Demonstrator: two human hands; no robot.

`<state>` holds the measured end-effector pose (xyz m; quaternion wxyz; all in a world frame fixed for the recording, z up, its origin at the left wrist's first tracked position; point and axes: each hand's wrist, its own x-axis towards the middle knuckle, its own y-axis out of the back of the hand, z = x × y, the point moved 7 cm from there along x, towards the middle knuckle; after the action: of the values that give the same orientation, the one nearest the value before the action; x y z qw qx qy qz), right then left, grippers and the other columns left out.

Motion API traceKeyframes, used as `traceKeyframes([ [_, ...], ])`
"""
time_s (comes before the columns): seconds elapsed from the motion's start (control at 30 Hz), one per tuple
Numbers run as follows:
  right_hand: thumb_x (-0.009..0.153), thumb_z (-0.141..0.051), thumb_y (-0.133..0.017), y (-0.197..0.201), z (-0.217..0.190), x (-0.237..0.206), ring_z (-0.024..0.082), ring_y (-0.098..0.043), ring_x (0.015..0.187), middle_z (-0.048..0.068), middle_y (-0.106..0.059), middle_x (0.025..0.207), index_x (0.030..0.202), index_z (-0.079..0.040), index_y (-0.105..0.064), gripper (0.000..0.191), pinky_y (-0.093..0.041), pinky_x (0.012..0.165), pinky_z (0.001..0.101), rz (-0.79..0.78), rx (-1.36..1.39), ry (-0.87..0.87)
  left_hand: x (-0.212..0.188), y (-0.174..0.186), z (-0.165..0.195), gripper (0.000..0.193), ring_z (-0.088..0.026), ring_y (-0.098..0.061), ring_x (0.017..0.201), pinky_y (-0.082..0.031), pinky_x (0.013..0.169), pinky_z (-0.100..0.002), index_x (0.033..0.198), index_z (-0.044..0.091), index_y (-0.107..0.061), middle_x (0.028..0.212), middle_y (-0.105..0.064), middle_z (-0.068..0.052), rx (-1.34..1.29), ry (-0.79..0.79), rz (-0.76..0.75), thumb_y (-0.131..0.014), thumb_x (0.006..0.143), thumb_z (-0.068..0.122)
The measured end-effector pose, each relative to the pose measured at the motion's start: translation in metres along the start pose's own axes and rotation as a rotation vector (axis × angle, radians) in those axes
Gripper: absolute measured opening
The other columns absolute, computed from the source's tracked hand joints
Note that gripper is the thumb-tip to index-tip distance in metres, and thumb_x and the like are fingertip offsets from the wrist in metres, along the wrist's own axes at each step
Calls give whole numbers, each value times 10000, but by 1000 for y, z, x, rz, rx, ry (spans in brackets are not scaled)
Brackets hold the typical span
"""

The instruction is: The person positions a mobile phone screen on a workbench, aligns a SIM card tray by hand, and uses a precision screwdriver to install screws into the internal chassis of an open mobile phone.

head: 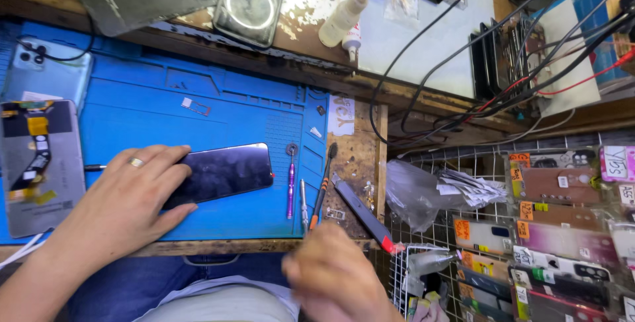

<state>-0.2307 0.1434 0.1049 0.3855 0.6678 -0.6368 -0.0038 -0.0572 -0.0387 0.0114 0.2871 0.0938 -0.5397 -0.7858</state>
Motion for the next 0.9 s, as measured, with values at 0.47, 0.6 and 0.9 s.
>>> traceKeyframes([
  [0.47,866,-140,-640,-10,5,-51,212,-702,927,69,-666,1019,1177,-24,-726,343,-604,890,385,-520,-291,280,32,-51,19,784,-324,-549,1243,-413,1050,-471,1345,21,-595,1325,-609,-121,114,27,14,-728,735,495],
  [0.6,960,-132,-669,-22,29,-16,244,-633,1100,85,-611,1214,1313,-61,-634,362,-524,1003,400,-446,-237,94,18,-52,10,808,-344,-530,1244,-407,1065,-473,1384,76,-601,1301,-593,-136,152,70,48,-734,741,547],
  [0.9,761,-343,-826,-65,102,64,389,-430,1360,188,-503,1431,1404,-56,-556,754,-296,1141,579,-304,-532,-193,-18,-4,-9,795,-345,-504,1228,-352,1050,-501,1331,20,-567,1273,-579,-157,63,121,63,-743,706,478],
])
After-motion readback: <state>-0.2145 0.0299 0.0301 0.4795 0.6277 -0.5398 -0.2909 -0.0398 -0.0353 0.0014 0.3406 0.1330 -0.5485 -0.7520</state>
